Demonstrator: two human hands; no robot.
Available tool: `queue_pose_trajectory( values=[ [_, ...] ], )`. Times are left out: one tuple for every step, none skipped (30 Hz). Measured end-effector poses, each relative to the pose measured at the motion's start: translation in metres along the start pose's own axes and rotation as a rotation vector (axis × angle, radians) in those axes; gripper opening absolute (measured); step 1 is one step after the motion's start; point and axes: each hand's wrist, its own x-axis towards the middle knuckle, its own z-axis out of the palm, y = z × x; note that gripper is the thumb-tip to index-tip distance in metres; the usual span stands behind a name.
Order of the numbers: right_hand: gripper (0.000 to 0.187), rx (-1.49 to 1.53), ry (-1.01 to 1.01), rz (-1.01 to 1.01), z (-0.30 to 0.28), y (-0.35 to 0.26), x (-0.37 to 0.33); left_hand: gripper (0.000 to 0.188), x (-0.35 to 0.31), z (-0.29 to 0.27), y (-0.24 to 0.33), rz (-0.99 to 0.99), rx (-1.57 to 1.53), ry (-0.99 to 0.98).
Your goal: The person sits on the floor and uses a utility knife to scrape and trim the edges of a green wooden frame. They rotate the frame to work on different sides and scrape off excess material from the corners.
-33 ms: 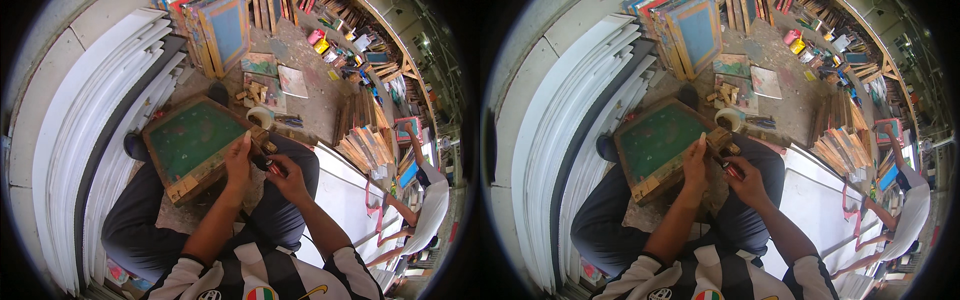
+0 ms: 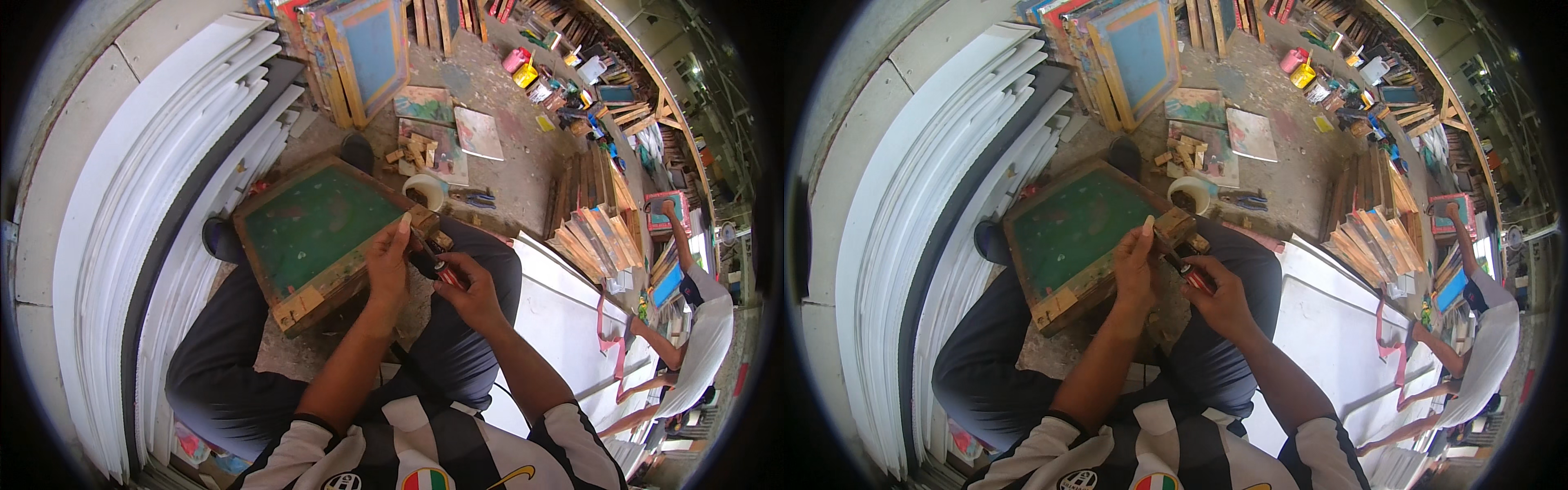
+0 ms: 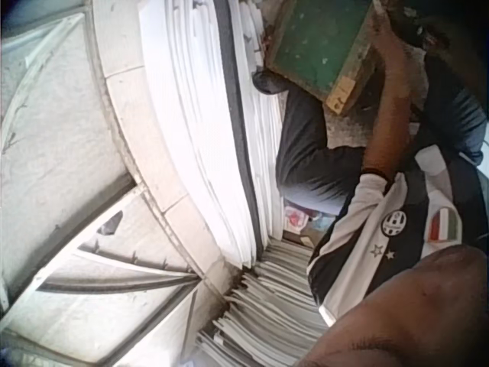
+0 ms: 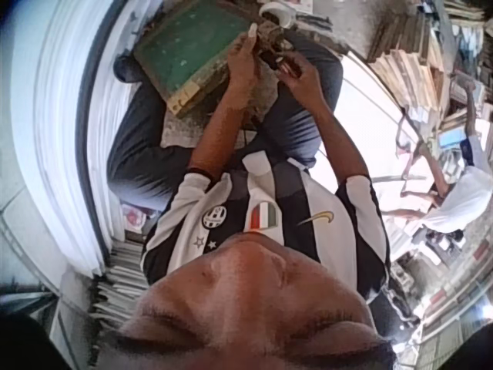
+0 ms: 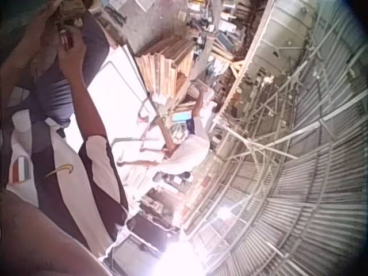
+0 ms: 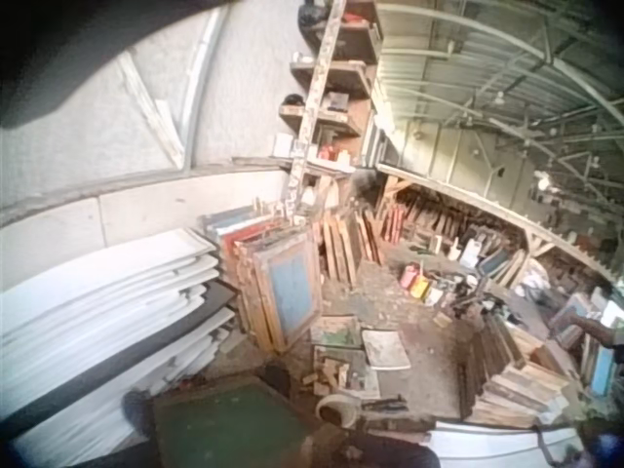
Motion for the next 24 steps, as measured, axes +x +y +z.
queue_pose_trajectory(
  values=[
    [0.041, 0.004, -0.008, -0.007, -0.001, -0.002, 0.000, 0.023, 0.002, -0.002, 0.000, 0.009, 0.008, -0.012],
    [0.041, 0.009, -0.015, -0.014, -0.002, -0.003, 0.000, 0.023, 0.004, -0.005, 0.001, 0.014, -0.005, -0.047],
    [0.041, -0.002, -0.036, -0.015, -0.003, -0.005, -0.001, 0.023, 0.004, -0.006, 0.003, 0.013, -0.017, -0.083],
    [0.040, -0.013, -0.055, -0.015, -0.006, -0.009, -0.001, 0.022, 0.005, -0.007, 0.004, 0.012, -0.029, -0.120],
    [0.040, -0.024, -0.075, -0.015, -0.007, -0.010, -0.003, 0.023, 0.007, -0.010, 0.006, 0.012, -0.015, -0.112],
    [0.040, -0.020, -0.096, 0.017, -0.008, -0.009, -0.004, 0.024, 0.010, -0.013, 0.008, 0.013, -0.001, -0.105],
    [0.041, -0.017, -0.116, 0.049, -0.009, -0.008, -0.006, 0.026, 0.013, -0.016, 0.011, 0.014, 0.014, -0.099],
    [0.041, -0.013, -0.137, 0.080, -0.011, -0.006, -0.009, 0.024, 0.017, -0.019, 0.014, 0.044, 0.186, -0.071],
    [0.041, 0.006, -0.089, 0.126, -0.013, -0.005, -0.010, 0.023, 0.022, -0.021, 0.020, 0.074, 0.360, -0.040],
    [0.041, 0.025, -0.041, 0.172, -0.015, -0.004, -0.012, 0.023, 0.026, -0.021, 0.022, 0.105, 0.534, -0.010],
    [0.041, 0.044, 0.006, 0.218, -0.017, -0.004, -0.014, 0.021, 0.029, -0.019, 0.021, 0.315, 0.817, -0.065],
    [0.042, 0.047, 0.018, 0.264, -0.018, -0.005, -0.014, 0.020, 0.031, -0.018, 0.020, 0.535, 1.096, -0.120],
    [0.043, 0.051, 0.029, 0.310, -0.019, -0.007, -0.013, 0.020, 0.031, -0.017, 0.018, 0.758, 1.372, -0.176],
    [0.043, 0.054, 0.040, 0.356, -0.019, -0.007, -0.012, 0.019, 0.029, -0.016, 0.015, 0.825, 1.391, -0.190],
    [0.044, 0.034, 0.057, 0.340, -0.019, -0.004, -0.012, 0.019, 0.026, -0.012, 0.008, 0.888, 1.405, -0.212],
    [0.044, 0.013, 0.071, 0.322, -0.017, 0.002, -0.011, 0.019, 0.021, -0.009, 0.001, 0.955, 1.417, -0.231],
    [0.044, -0.008, 0.086, 0.304, -0.017, 0.005, -0.011, 0.021, 0.012, -0.009, -0.008, 0.918, 1.334, -0.233],
    [0.045, -0.022, 0.074, 0.301, -0.017, 0.006, -0.011, 0.022, -0.001, -0.013, -0.020, 0.880, 1.253, -0.234],
    [0.046, -0.037, 0.065, 0.300, -0.018, 0.005, -0.011, 0.023, -0.015, -0.018, -0.033, 0.840, 1.170, -0.236],
    [0.048, -0.052, 0.053, 0.298, -0.020, 0.005, -0.012, 0.024, -0.029, -0.023, -0.043, 0.529, 1.095, -0.153],
    [0.047, -0.066, 0.048, 0.288, -0.020, 0.005, -0.012, 0.025, -0.042, -0.029, -0.054, 0.223, 1.006, -0.070],
    [0.047, -0.082, 0.043, 0.276, -0.022, 0.006, -0.011, 0.026, -0.047, -0.033, -0.061, -0.076, 0.902, 0.015],
    [0.047, -0.097, 0.038, 0.264, -0.023, 0.006, -0.011, 0.034, -0.043, -0.039, -0.067, -0.115, 0.805, 0.057],
    [0.046, -0.126, 0.038, 0.228, -0.024, 0.005, -0.011, 0.044, -0.035, -0.044, -0.073, -0.157, 0.702, 0.095]
  ],
)
